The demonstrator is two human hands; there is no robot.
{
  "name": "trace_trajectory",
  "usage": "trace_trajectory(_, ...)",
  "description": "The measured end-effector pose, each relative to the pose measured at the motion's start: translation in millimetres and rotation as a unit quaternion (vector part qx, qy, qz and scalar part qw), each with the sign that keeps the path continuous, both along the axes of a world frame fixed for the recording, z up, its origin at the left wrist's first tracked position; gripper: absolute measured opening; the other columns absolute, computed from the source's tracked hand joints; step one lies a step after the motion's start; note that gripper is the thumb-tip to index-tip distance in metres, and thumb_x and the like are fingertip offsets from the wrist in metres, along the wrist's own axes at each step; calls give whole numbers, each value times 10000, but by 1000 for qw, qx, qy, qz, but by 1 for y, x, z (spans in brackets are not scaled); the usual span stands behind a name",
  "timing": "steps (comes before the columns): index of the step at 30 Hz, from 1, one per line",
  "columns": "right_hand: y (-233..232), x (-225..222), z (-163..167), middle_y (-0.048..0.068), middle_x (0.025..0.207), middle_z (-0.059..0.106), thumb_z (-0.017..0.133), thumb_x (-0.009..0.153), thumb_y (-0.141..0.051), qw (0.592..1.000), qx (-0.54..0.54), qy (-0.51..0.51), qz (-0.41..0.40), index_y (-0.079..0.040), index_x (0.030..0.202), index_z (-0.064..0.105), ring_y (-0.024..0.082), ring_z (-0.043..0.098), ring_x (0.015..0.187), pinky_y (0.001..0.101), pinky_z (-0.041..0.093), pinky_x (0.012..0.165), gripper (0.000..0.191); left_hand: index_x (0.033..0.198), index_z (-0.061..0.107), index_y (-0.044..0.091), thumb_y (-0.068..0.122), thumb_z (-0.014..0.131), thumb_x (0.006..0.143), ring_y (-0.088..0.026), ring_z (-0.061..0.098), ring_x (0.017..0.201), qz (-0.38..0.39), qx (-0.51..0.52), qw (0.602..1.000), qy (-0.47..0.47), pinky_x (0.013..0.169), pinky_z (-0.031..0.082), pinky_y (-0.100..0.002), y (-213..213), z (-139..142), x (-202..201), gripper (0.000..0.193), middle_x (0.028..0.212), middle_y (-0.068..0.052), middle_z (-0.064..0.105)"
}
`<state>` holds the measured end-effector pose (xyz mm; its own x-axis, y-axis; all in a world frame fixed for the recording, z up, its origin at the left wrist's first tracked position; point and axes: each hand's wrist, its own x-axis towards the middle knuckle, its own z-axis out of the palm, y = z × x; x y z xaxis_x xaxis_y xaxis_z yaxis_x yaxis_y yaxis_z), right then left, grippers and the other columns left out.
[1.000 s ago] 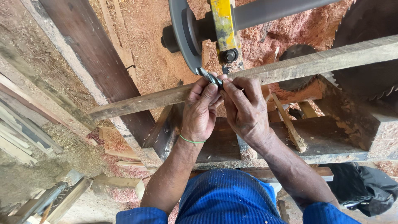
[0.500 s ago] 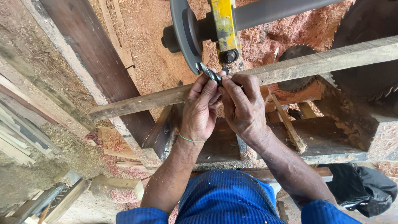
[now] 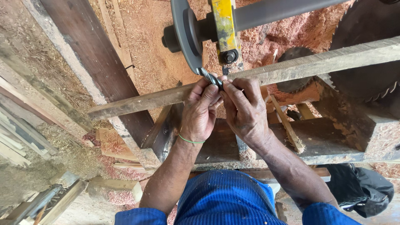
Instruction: The person uses a grinding wheel to sharpen a drill bit, holding it with both hands and rotating it against the spinning wheel. They inspect the bit periodically, then retrieve another bit from a bag and repeat the sharpening process.
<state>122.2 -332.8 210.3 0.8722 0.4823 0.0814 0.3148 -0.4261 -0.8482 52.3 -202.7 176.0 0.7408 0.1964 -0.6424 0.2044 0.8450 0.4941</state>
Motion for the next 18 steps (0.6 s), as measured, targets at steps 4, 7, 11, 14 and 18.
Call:
trace_trajectory(4, -17, -19, 15, 146, 1059, 641, 758, 993, 49, 999, 28, 9, -42, 40, 1201, 687, 230, 643, 990, 349, 560, 792, 219, 1206, 668, 17, 101, 739, 1001, -184, 712, 1180, -71, 45, 995, -58, 1055, 623, -335, -2, 26, -9, 233, 1288, -138, 691)
trace_trajectory(7, -38, -57, 36, 138, 1109, 671, 736, 972, -9, 976, 132, 156, -76, 30, 1156, 675, 208, 669, 1040, 299, 563, 872, 198, 1193, 668, 11, 19, 776, 963, -202, 694, 1187, -104, 93, 987, -76, 1037, 623, -366, -11, 65, -34, 254, 1362, -166, 671)
trace_trajectory(11, -49, -119, 47, 123, 1184, 689, 685, 1030, -20, 885, 294, 352, -86, 47, 1184, 698, 188, 645, 1115, 295, 523, 997, 168, 1231, 659, 13, 2, 764, 971, -212, 706, 1215, -101, 159, 974, -128, 1089, 617, -360, -27, 119, -72, 281, 1338, -172, 691)
trace_trajectory(14, -60, -155, 55, 107, 1185, 697, 686, 1040, -38, 847, 356, 389, -61, 41, 1186, 710, 175, 640, 1124, 309, 534, 1020, 168, 1241, 645, 5, 1, 758, 986, -199, 721, 1150, -93, 198, 964, -153, 1062, 629, -337, -34, 150, -95, 279, 1302, -171, 707)
trace_trajectory(18, -75, -192, 77, 107, 1233, 688, 698, 1033, -65, 810, 407, 421, -33, 17, 1196, 719, 173, 646, 1126, 321, 554, 1003, 184, 1231, 639, -9, -12, 762, 997, -192, 732, 1108, -78, 213, 958, -177, 977, 642, -301, -45, 188, -139, 265, 1236, -183, 718)
